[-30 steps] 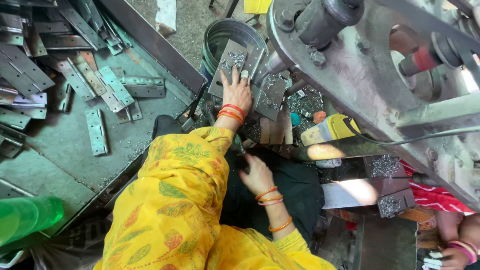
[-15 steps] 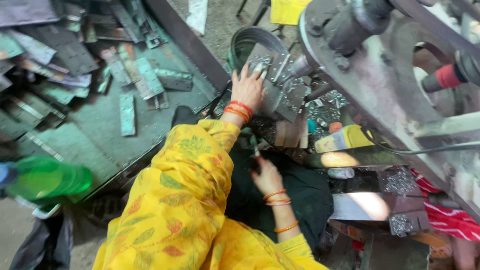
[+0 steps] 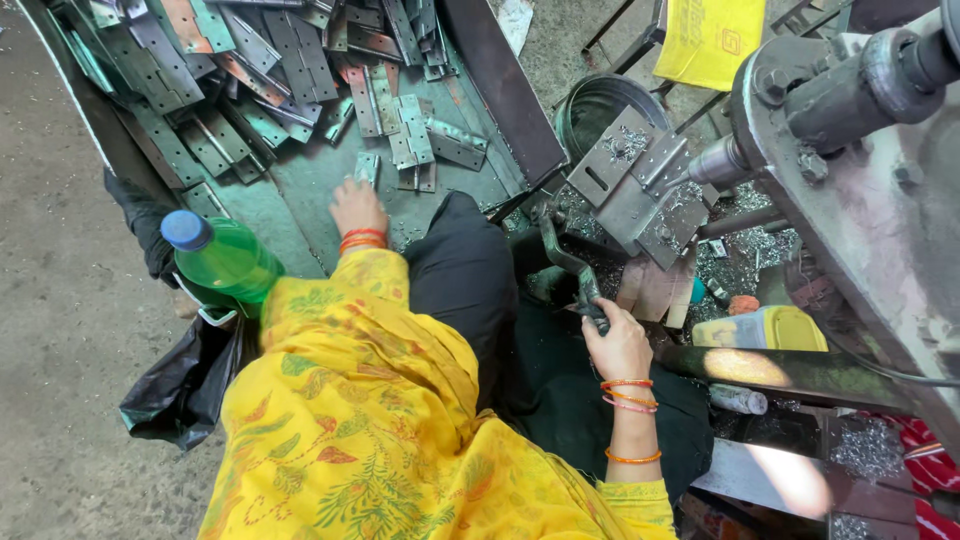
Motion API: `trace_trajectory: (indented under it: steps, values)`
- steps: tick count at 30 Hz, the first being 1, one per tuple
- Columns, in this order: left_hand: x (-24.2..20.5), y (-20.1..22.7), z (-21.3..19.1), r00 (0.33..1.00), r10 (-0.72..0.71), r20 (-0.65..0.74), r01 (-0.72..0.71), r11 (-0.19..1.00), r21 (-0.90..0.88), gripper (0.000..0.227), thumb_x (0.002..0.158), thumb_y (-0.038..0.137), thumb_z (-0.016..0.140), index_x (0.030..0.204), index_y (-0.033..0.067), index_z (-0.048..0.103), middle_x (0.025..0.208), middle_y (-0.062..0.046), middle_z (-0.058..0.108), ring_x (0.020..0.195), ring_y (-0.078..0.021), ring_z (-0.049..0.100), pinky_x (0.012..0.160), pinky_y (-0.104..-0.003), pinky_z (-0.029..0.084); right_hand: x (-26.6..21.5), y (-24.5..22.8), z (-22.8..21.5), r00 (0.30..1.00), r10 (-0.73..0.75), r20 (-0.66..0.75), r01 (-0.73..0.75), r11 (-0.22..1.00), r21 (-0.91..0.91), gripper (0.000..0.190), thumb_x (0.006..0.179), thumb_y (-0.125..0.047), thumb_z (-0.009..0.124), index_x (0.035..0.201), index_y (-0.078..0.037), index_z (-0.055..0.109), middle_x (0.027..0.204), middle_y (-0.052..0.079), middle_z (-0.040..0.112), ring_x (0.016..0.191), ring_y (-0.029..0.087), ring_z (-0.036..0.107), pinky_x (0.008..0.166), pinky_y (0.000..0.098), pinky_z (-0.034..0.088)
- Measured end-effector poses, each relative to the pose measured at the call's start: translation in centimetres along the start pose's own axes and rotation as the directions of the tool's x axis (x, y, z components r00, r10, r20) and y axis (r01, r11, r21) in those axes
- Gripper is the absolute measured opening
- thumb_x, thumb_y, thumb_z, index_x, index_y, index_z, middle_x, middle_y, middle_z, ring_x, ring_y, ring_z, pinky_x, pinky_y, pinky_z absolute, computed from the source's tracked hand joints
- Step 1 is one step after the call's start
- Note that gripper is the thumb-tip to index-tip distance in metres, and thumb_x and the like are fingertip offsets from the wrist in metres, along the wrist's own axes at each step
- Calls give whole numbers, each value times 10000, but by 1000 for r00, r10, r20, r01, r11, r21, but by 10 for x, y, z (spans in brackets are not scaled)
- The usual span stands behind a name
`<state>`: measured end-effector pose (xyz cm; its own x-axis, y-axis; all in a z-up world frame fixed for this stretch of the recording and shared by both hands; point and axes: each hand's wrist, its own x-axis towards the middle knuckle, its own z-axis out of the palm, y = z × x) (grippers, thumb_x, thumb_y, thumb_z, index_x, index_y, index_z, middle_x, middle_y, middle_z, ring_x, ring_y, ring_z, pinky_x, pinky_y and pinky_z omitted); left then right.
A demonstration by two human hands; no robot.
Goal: The person operates a drill press to process rectangular metal pieces. They pick up each piece from a bin, position it under the drill, activate the machine, and then place the processed piece aside. The person repeats this cycle for multiple pieces throughout the clip.
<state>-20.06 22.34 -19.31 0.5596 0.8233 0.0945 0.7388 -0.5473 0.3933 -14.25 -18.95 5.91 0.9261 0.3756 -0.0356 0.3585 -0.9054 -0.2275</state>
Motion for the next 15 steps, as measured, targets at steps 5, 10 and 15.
trace_trajectory:
  steps: [5,10,15]
  values:
    - [-12,-16,12,998,-28,-54,18,983,-182,494,740,118,783,1208,54,636,1259,-186,537,1144,-396,528,912,-485,507,0,-1,2,1000,7,0,-7,1000,-3,392,859,-388,694,1207,-211,727,1130,112,737,1012,377,700,841,491,557]
    - [-19,-6,-5,985,92,-148,-107,990,-93,452,784,-40,665,1223,70,644,1291,-145,550,1124,-383,547,904,-478,515,-2,-7,0,999,33,3,-34,999,20,390,852,-387,697,1203,-221,728,1132,97,739,1010,373,699,835,488,557]
    - [-24,-2,7,972,-26,-235,-66,923,-379,567,821,-64,666,1373,39,586,1201,-193,568,1080,-412,571,890,-490,504,-2,-5,-2,1000,25,3,-25,999,29,379,854,-383,697,1193,-215,725,1127,94,737,1007,374,697,826,489,559]
